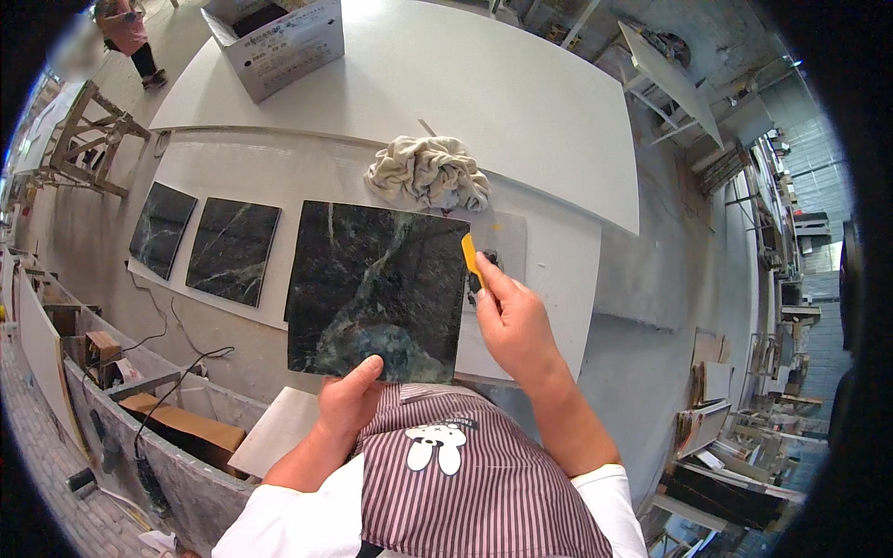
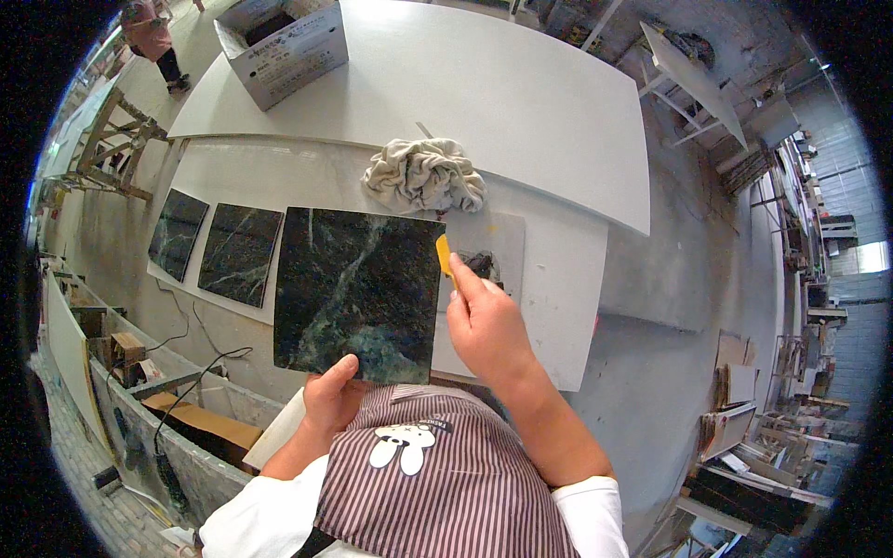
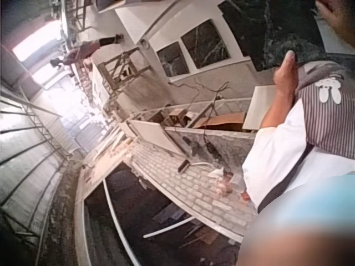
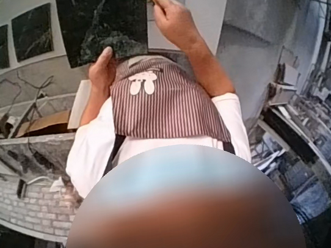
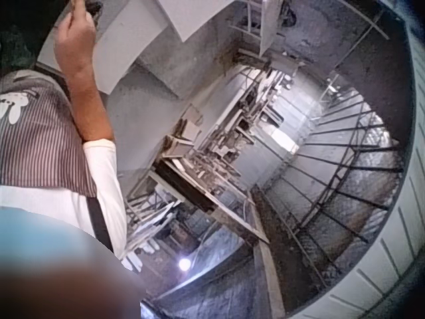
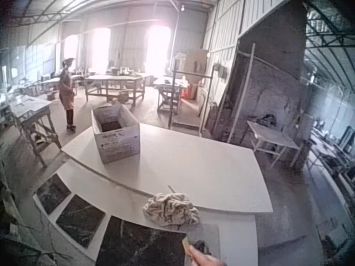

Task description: The person scoops dark adhesive from a bucket onto a small white board, then uses a yellow notched trowel to spread the adhesive onto several square tiles. The tiles are handled one at a time, coated, and placed on a white table.

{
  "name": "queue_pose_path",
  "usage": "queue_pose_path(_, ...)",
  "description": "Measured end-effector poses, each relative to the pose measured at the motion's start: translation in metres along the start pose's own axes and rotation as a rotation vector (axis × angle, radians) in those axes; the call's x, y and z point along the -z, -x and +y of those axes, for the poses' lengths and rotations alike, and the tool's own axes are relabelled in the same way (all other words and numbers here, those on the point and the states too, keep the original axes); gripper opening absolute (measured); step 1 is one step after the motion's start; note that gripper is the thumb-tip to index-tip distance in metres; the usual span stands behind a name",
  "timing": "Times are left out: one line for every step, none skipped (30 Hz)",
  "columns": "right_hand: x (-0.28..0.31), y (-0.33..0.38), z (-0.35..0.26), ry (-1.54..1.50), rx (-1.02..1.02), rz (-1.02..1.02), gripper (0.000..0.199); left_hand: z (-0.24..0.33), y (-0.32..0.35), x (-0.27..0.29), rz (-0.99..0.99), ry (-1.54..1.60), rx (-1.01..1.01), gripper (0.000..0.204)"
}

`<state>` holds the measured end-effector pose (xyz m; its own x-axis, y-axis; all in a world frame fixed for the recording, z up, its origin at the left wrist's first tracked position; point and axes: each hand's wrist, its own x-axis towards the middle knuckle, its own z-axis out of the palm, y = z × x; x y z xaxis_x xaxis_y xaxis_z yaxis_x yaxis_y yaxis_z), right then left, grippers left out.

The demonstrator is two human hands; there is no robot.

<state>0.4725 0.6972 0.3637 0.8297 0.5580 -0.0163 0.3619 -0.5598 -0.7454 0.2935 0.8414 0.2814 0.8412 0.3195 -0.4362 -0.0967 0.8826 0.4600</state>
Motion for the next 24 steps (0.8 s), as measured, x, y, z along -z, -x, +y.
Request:
queue_pose_path(0.001, 0.003, -0.002, 0.012, 0.007, -0.019, 0.04, 0.0, -0.001, 0.0, -0.009, 0.013, -0.01, 0.047)
queue_pose_path(0.003, 0.007, -0.005, 0.024, 0.014, -0.038, 0.04, 0.001, -0.003, -0.001, -0.017, 0.025, -0.02, 0.046)
queue_pose_path(0.003, 0.011, -0.008, 0.031, 0.025, -0.066, 0.04, 0.002, -0.004, -0.001, -0.018, 0.038, -0.037, 0.045)
queue_pose_path(0.003, 0.014, -0.009, 0.082, 0.031, -0.1, 0.041, 0.002, -0.005, 0.002, -0.012, 0.056, -0.029, 0.045)
queue_pose_path(0.003, 0.018, -0.01, 0.088, 0.048, -0.127, 0.041, 0.001, -0.007, 0.006, -0.006, 0.075, -0.021, 0.044)
queue_pose_path(0.004, 0.022, -0.011, 0.097, 0.063, -0.15, 0.041, 0.002, -0.01, 0.007, -0.003, 0.094, -0.01, 0.044)
queue_pose_path(0.004, 0.026, -0.012, 0.105, 0.079, -0.174, 0.041, 0.003, -0.011, 0.005, 0.021, 0.086, -0.03, 0.04)
queue_pose_path(0.003, 0.03, -0.011, 0.112, 0.094, -0.196, 0.042, 0.004, -0.011, 0.0, 0.046, 0.079, -0.051, 0.036)
queue_pose_path(0.003, 0.034, -0.012, 0.127, 0.104, -0.214, 0.043, 0.004, -0.013, -0.004, 0.068, 0.071, -0.068, 0.034)
queue_pose_path(0.004, 0.038, -0.013, 0.142, 0.114, -0.233, 0.044, 0.005, -0.015, -0.007, 0.071, 0.081, -0.095, 0.033)
queue_pose_path(0.004, 0.042, -0.014, 0.157, 0.125, -0.252, 0.044, 0.008, -0.016, -0.012, 0.07, 0.07, -0.116, 0.032)
queue_pose_path(0.003, 0.046, -0.011, 0.16, 0.143, -0.262, 0.045, 0.012, -0.017, -0.018, 0.069, 0.058, -0.139, 0.032)
queue_pose_path(0.003, 0.05, -0.012, 0.155, 0.146, -0.278, 0.046, 0.014, -0.016, -0.021, 0.067, 0.046, -0.161, 0.031)
queue_pose_path(0.004, 0.054, -0.014, 0.149, 0.148, -0.293, 0.046, 0.014, -0.019, -0.013, 0.055, 0.085, -0.108, 0.041)
queue_pose_path(0.006, 0.057, -0.015, 0.146, 0.15, -0.306, 0.046, 0.013, -0.021, -0.011, 0.046, 0.08, -0.124, 0.041)
queue_pose_path(0.008, 0.06, -0.016, 0.138, 0.133, -0.336, 0.045, 0.013, -0.023, -0.01, 0.036, 0.075, -0.14, 0.04)
queue_pose_path(0.013, 0.062, -0.015, 0.107, 0.127, -0.365, 0.044, 0.013, -0.024, -0.009, 0.026, 0.071, -0.155, 0.04)
queue_pose_path(0.019, 0.064, -0.011, 0.073, 0.127, -0.398, 0.043, 0.013, -0.025, -0.007, 0.04, 0.07, -0.144, 0.039)
queue_pose_path(0.024, 0.064, -0.01, 0.04, 0.126, -0.431, 0.043, 0.014, -0.025, -0.004, 0.054, 0.069, -0.133, 0.039)
queue_pose_path(0.029, 0.061, -0.013, 0.03, 0.077, -0.38, 0.042, 0.015, -0.025, -0.002, 0.067, 0.068, -0.122, 0.039)
queue_pose_path(0.036, 0.055, -0.018, 0.023, 0.025, -0.322, 0.041, 0.015, -0.025, -0.003, 0.037, 0.081, -0.121, 0.038)
queue_pose_path(0.039, 0.048, -0.021, 0.016, -0.027, -0.265, 0.041, 0.016, -0.025, -0.005, 0.007, 0.093, -0.119, 0.038)
queue_pose_path(0.037, 0.039, -0.018, 0.008, 0.007, -0.196, 0.041, 0.016, -0.023, -0.006, -0.022, 0.106, -0.118, 0.038)
queue_pose_path(0.031, 0.028, -0.013, -0.001, 0.044, -0.123, 0.041, 0.016, -0.022, -0.008, -0.017, 0.103, -0.102, 0.038)
